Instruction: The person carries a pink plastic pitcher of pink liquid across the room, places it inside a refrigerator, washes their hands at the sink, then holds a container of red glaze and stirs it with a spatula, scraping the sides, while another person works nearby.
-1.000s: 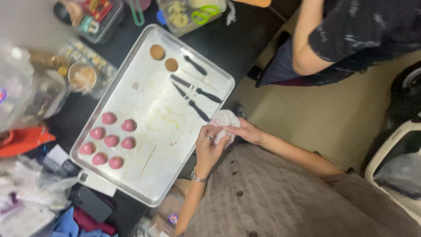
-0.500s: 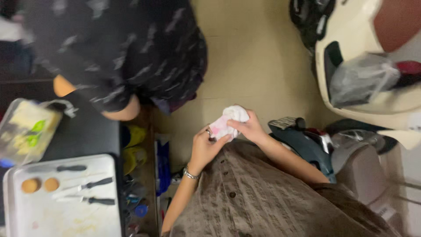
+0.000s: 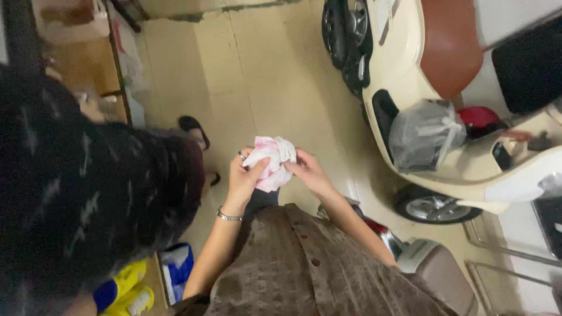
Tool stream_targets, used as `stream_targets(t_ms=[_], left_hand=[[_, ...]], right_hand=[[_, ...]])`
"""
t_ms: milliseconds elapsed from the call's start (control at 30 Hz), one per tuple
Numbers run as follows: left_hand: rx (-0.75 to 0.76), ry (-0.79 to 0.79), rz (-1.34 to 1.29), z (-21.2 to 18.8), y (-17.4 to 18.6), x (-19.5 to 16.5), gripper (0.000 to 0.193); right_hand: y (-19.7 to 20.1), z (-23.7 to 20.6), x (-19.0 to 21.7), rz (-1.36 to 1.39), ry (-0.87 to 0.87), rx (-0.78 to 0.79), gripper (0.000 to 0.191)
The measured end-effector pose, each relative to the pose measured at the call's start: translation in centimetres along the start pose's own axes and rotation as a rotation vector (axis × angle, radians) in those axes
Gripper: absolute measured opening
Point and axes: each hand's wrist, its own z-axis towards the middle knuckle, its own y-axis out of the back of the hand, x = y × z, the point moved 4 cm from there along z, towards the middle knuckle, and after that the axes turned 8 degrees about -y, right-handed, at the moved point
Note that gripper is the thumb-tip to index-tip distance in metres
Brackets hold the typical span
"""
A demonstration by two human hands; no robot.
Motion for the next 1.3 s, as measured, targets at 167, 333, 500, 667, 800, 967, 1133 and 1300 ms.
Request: stream_targets(t_ms=[167,333,500,667,800,967,1133,1300], left_hand=[[0.002,0.057,0.086,13.5,-0.6,2.6,0.026],[0.065,0.074,0.156,26.9,-1.9,4.1,0.013],[0.095,-0.092,0.266,39.5,-1.5,3.5,0.013],[-0.010,-0.090,0.313,52.6,1.0,4.3,0.013],[-0.198,-0.060,0.250,63.7,3.4,4.1,0.017],[-0.419,-0.157,0.129,73.6,7.3,1.4,0.041],[-0.495,-0.110,-0.053,82.6,13.3,0.2,0.040],[-0.610,-0.248,-0.022,92.1,23.3,-3.8,0.022]], right_hand=[[5.1,11.5,5.3,0.376,-0.052,-0.138,0.031],[10.9,22.4,12.5,0.278,-0.044,-0.236,0.021],[14.9,33.9,18.4,-0.091,0.120,-0.251,0.026],[17.9,49.4,21.8,-0.273,0.049,-0.121,0.022],[18.9,62.4,26.6,-0.243,0.056,-0.007,0.015],[16.1,77.0,33.1,-0.159,0.037,0.304,0.016],[8.4,90.1,37.9,0.103,-0.189,0.517,0.026],[0.7,103.0,40.9,-0.041,-0.046,0.594,0.023]])
